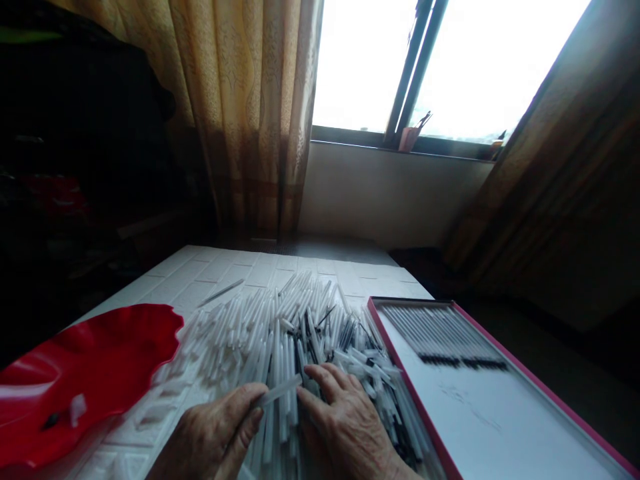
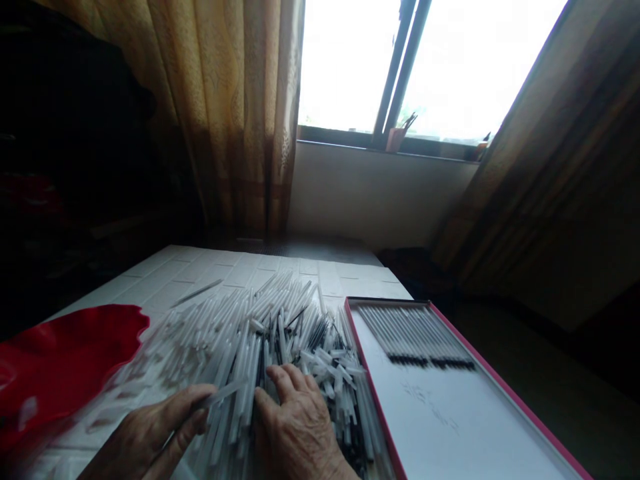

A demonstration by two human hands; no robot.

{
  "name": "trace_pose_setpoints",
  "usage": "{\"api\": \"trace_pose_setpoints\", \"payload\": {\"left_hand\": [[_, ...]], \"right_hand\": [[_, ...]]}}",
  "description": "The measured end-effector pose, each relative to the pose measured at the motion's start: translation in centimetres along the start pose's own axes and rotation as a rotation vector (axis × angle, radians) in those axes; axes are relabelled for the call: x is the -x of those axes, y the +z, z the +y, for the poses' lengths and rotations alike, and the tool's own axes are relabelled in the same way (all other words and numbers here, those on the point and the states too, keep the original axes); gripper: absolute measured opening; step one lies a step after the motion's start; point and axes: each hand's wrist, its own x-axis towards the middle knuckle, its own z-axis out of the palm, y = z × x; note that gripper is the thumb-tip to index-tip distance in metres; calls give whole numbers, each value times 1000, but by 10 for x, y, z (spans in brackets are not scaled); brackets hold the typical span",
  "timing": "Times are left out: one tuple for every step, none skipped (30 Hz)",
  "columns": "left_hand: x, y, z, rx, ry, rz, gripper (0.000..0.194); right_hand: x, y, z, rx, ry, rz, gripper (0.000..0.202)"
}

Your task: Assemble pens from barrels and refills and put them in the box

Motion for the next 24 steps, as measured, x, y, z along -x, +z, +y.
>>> {"api": "trace_pose_setpoints", "payload": {"left_hand": [[1, 0, 0, -9, 3, 5, 27], [1, 0, -1, -17, 6, 6, 28], [2, 0, -1, -22, 9, 10, 28], [2, 0, -2, -23, 13, 12, 28], [2, 0, -2, -24, 15, 12, 28], [2, 0, -2, -24, 13, 12, 28], [2, 0, -2, -24, 11, 12, 28], [1, 0, -2, -21, 10, 11, 28], [2, -1, -1, -18, 6, 10, 28], [2, -1, -1, -17, 5, 9, 28], [2, -1, -1, -19, 6, 10, 28], [2, -1, -1, -23, 10, 14, 28], [3, -1, 0, -32, 15, 18, 28], [3, -1, 0, -42, 19, 21, 29], [3, 0, 0, -52, 28, 29, 29], [3, 0, 0, -58, 34, 31, 29], [3, 1, -1, -63, 41, 32, 28], [3, 1, -1, -70, 44, 34, 28], [3, 2, -1, -76, 46, 33, 29], [3, 2, -2, -81, 49, 35, 29], [3, 3, -2, -84, 51, 34, 30], [3, 3, -3, -86, 54, 33, 30], [3, 3, -3, -88, 59, 33, 30], [3, 4, -3, -89, 60, 29, 30]], "right_hand": [[1, 1, 0, -9, -13, 42, 21], [1, 1, 1, -18, -22, 83, 19], [2, 2, 1, -26, -27, 111, 17], [2, 2, 2, -33, -27, 122, 16], [3, 4, 2, -37, -21, 124, 14], [4, 6, 3, -38, -7, 120, 12], [4, 8, 3, -36, 13, 114, 10], [5, 11, 4, -32, 35, 108, 9], [5, 14, 5, -27, 58, 103, 9], [6, 16, 5, -17, 84, 104, 10], [6, 18, 5, -5, 113, 103, 12], [6, 18, 5, 9, 141, 96, 14], [5, 18, 5, 21, 166, 88, 15], [4, 16, 4, 29, 186, 79, 15], [3, 13, 3, 33, 199, 69, 15], [1, 9, 1, 31, 208, 53, 15], [-1, 4, 0, 26, 215, 30, 14], [-4, 0, -2, 21, 223, 3, 13], [-7, -4, -4, 16, 234, -26, 13], [-10, -8, -5, 12, 244, -55, 13], [-13, -11, -7, 6, 253, -81, 14], [-15, -12, -8, -1, 259, -102, 15], [-18, -13, -10, -10, 264, -117, 17], [-19, -13, -11, -20, 269, -129, 19]]}}
